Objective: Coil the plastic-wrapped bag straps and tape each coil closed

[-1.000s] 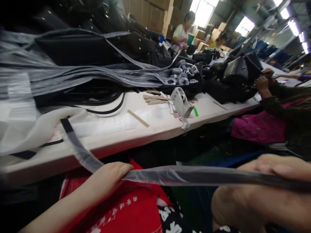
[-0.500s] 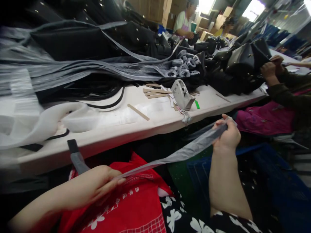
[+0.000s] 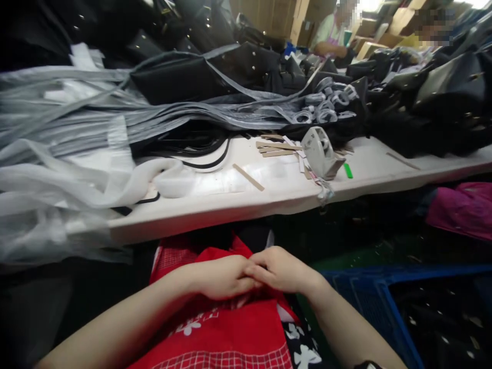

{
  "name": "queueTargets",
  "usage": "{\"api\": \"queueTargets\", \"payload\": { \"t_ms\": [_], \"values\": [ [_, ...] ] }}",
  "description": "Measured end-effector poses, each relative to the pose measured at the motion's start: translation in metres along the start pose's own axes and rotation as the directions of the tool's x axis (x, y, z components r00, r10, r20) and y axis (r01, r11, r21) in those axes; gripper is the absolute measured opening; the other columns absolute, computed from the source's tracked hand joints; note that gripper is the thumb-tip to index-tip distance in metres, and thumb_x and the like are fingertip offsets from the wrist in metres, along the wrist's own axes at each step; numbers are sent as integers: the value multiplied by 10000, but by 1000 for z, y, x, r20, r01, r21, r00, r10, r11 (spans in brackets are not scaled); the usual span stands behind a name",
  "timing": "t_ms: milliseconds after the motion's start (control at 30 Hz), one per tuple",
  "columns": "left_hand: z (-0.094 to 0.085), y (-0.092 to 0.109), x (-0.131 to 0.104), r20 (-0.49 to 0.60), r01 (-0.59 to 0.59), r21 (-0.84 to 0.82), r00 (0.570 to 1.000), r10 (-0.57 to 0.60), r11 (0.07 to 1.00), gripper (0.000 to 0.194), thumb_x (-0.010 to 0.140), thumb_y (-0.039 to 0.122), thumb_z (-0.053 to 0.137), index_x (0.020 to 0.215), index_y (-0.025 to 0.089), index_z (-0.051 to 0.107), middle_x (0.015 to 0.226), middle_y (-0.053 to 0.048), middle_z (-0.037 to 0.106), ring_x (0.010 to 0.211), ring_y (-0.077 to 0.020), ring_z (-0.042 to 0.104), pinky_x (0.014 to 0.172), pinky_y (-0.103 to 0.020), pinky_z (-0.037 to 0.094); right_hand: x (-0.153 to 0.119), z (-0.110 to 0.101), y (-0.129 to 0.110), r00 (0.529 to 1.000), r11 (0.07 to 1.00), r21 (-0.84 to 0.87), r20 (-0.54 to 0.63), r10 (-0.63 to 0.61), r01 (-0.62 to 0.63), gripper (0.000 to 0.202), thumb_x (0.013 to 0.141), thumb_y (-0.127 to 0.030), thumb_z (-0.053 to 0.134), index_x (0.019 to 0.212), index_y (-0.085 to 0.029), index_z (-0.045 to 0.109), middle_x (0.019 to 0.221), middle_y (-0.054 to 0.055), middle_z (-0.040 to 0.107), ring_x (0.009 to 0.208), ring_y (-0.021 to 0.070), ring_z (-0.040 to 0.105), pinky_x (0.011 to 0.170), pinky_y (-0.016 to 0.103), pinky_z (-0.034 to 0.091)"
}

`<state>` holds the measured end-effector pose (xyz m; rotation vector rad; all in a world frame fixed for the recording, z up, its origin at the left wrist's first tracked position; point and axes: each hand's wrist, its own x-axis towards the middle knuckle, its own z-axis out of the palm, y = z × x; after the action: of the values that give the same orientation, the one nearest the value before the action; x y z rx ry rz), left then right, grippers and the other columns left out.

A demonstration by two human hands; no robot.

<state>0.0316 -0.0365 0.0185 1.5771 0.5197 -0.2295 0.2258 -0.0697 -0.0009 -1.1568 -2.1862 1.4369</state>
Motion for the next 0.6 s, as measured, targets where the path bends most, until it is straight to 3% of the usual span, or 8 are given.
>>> {"api": "queueTargets", "payload": {
  "t_ms": [33, 100, 200, 300, 467, 600],
  "values": [
    [-5, -4, -4, -10, -6, 80, 1000, 7, 997, 244, 912, 327, 462, 755, 181, 579, 581, 24, 582, 523, -108, 534, 559, -198, 422, 0, -2, 3, 998, 999, -1, 40, 42, -42, 340, 914, -415, 505, 812, -166, 713, 687, 16, 653, 622, 131, 561, 619, 213, 428],
    [-18, -16, -20, 3, 51, 122, 999, -52, 991, 215, 863, 358, 558, 741, 184, 593, 608, 21, 608, 561, -117, 562, 558, -197, 414, -8, -17, 18, 991, 991, -7, -11, 133, -133, 406, 887, -475, 530, 724, -143, 700, 634, 18, 626, 589, 127, 537, 565, 208, 389],
    [-38, -39, -55, 50, 171, -44, 984, -169, 984, 239, 874, 388, 543, 763, 181, 589, 564, 25, 581, 546, -122, 574, 573, -204, 442, -28, -51, 50, 951, 965, 12, -169, 259, -261, 515, 854, -566, 527, 587, -135, 616, 549, 12, 536, 531, 116, 458, 501, 215, 329],
    [-47, -57, -76, -33, 178, -132, 982, -184, 975, 262, 904, 400, 472, 882, 176, 608, 590, 33, 537, 501, -111, 516, 525, -207, 425, -41, -68, 68, 916, 932, 36, -171, 362, -361, 558, 850, -611, 496, 536, -150, 529, 495, -6, 450, 491, 106, 400, 475, 220, 294],
    [-42, -66, -66, -206, 154, -12, 967, -153, 988, 216, 866, 326, 488, 929, 154, 603, 685, 17, 555, 610, -119, 506, 565, -207, 391, -20, -42, 53, 944, 940, 112, 116, 309, -322, 494, 897, -574, 449, 759, -142, 644, 648, 12, 549, 570, 121, 464, 510, 214, 329],
    [-35, -69, -56, -173, 90, -104, 979, -107, 991, 300, 698, 192, 586, 996, 165, 596, 718, 34, 530, 634, -117, 476, 562, -203, 366, 3, -19, 37, 949, 963, 66, 199, 244, -262, 506, 911, -538, 457, 599, -145, 524, 538, -27, 422, 514, 89, 375, 482, 207, 273]
  ]
}}
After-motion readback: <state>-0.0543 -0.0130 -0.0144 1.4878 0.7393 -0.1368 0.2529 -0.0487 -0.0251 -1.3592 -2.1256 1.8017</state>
